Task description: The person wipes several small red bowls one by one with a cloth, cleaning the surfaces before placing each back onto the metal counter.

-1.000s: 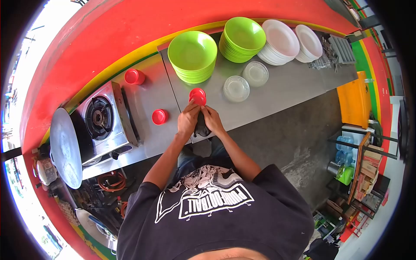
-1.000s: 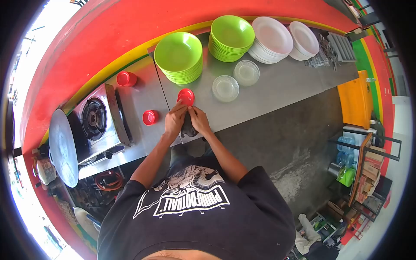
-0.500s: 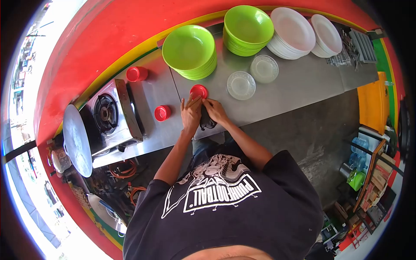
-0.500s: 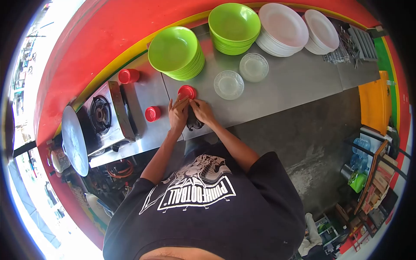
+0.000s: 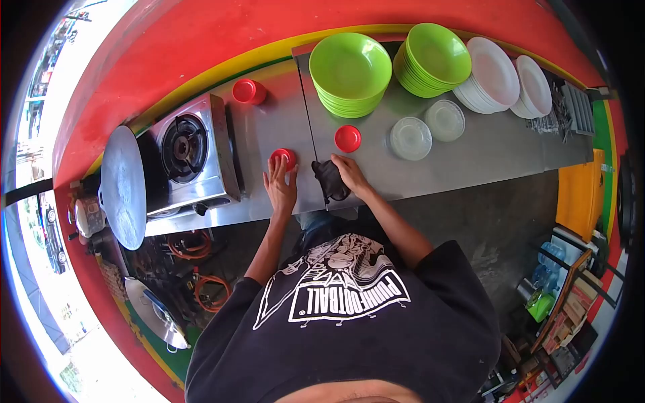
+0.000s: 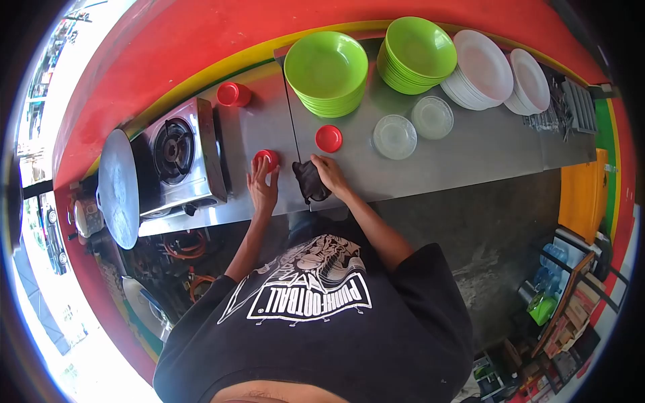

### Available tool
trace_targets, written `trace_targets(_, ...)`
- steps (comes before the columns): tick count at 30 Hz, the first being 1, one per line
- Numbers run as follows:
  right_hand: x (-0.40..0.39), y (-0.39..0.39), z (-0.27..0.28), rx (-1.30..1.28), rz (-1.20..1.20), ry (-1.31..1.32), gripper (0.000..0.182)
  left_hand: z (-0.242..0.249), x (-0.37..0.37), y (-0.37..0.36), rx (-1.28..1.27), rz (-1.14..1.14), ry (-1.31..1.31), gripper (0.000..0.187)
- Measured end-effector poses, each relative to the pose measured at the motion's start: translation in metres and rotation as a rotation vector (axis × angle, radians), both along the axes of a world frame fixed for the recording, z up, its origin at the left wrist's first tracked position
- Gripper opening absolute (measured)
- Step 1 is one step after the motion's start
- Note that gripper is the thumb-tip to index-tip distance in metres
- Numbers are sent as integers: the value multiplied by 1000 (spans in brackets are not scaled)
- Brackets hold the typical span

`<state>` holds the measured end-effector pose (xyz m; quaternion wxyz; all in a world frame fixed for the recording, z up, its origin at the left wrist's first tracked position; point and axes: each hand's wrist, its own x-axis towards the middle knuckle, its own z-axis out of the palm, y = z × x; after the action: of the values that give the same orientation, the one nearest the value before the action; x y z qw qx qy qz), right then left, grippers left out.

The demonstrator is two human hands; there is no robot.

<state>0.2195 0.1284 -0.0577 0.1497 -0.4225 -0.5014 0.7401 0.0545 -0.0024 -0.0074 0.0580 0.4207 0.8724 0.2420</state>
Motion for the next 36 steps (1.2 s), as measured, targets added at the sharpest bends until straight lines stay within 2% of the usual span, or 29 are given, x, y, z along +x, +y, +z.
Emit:
trace_targets(7,-42,-8,26,-288,-274,99,43,1,-40,-7,-40,-240,-66,36)
trace_targets(8,-43,-12,31,-335,-263,181,46,-2,-46,-8,31,-264,-162,34)
trace_targets(11,-53,-36,67,-405,-409,123,49,4,-59,-15,24,-323,-234,30)
trace_targets(12,-54,-43,64,-446,-433,219,50,1,-65,-15,55,-340,-241,29)
trace_targets(14,-55,-59,72,-457,-442,242,47,-5,-75,-16,113,-395,-251,28)
trace_targets(17,-51,-79,86,-379,-485,297,46,10,-76,-13,371,-289,-477,25)
trace_targets(20,-56,-95,89,-176,-628,345,45,13,-85,-11,337,-298,-1042,29)
trace_targets(23,-79,-110,130,-30,-734,440,42,77,-64,-13,354,-444,-1236,37)
trace_targets(24,-87,-112,134,52,-845,454,38,67,-59,-12,349,-537,-1390,34)
trace_targets(27,-89,-120,164,194,-970,297,41,122,-52,-16,385,-635,-1413,35)
trace_targets(28,-93,-124,176,235,-1030,254,40,125,-56,-18,328,-666,-1361,35)
trace_targets(31,-102,-131,195,284,-1003,208,37,144,-73,-29,259,-755,-1295,35)
trace_targets(34,-114,-138,203,316,-911,127,32,156,-90,-35,335,-788,-1368,37)
trace_targets(36,-119,-143,203,430,-701,32,30,169,-120,-37,94,-896,-978,39)
